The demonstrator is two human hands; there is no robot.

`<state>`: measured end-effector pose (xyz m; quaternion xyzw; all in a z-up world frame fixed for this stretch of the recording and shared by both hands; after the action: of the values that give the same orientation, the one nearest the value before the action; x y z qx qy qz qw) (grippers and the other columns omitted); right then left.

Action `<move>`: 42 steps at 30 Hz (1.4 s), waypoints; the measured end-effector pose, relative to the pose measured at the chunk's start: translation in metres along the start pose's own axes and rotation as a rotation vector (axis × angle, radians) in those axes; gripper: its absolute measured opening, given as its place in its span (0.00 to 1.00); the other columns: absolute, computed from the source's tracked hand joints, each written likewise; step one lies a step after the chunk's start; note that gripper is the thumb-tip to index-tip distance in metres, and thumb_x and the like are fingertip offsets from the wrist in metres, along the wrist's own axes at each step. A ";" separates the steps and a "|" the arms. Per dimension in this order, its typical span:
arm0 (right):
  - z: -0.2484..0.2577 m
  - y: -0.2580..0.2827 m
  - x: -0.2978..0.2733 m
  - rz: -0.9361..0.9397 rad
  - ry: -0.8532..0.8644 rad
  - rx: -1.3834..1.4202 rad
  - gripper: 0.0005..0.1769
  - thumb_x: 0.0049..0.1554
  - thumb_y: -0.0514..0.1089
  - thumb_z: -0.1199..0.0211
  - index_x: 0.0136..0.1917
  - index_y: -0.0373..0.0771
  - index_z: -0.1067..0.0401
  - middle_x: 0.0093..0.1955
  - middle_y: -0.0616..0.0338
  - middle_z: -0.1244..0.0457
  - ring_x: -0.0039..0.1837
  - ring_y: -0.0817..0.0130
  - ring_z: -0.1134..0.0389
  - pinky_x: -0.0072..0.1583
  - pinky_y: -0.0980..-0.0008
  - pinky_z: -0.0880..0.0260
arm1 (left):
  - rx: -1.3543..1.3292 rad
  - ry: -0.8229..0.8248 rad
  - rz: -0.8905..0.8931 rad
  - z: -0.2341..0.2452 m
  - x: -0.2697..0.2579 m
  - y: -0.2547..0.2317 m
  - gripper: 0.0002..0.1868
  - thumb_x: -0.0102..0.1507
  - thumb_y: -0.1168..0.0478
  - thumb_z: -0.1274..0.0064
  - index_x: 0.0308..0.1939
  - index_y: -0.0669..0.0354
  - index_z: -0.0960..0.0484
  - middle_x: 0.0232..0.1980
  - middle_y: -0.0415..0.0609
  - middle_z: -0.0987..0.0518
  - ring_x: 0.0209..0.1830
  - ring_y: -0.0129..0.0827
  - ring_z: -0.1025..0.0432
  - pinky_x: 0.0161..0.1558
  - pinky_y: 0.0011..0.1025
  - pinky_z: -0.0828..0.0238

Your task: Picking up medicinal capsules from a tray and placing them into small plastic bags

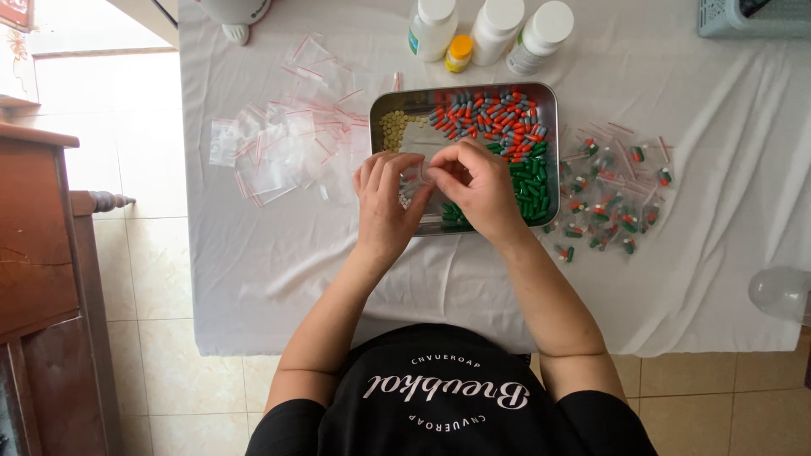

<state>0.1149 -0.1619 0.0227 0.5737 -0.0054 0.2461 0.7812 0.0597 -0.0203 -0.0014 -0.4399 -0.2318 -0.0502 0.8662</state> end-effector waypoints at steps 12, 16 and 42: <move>-0.001 -0.036 -0.036 -0.021 0.099 -0.222 0.05 0.56 0.37 0.35 0.48 0.39 0.25 0.38 0.54 0.38 0.42 0.56 0.34 0.40 0.64 0.34 | -0.025 0.017 0.027 0.016 -0.006 0.016 0.23 0.56 0.63 0.34 0.53 0.52 0.24 0.49 0.43 0.25 0.55 0.43 0.34 0.56 0.39 0.41; -0.025 -0.030 -0.039 0.022 0.213 -0.321 0.08 0.54 0.34 0.36 0.49 0.37 0.26 0.40 0.50 0.37 0.44 0.49 0.33 0.44 0.57 0.31 | -0.063 -0.029 0.053 0.035 -0.009 0.025 0.24 0.55 0.68 0.33 0.53 0.54 0.24 0.48 0.45 0.25 0.53 0.42 0.33 0.54 0.39 0.39; -0.040 -0.036 -0.006 0.059 0.318 -0.419 0.04 0.56 0.39 0.37 0.45 0.45 0.29 0.38 0.61 0.41 0.44 0.59 0.33 0.43 0.63 0.32 | -0.065 0.010 0.126 0.034 -0.035 0.034 0.23 0.55 0.67 0.35 0.52 0.56 0.24 0.46 0.48 0.29 0.51 0.45 0.34 0.49 0.37 0.27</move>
<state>0.1127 -0.1365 -0.0252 0.3533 0.0502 0.3494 0.8664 0.0259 0.0233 -0.0247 -0.4812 -0.1977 -0.0053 0.8540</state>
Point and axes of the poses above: each hand's wrist, its own x-axis towards the middle knuckle, its own z-axis out of the back of the hand, y = z × x, the point moved 5 cm from there along x, towards the middle knuckle
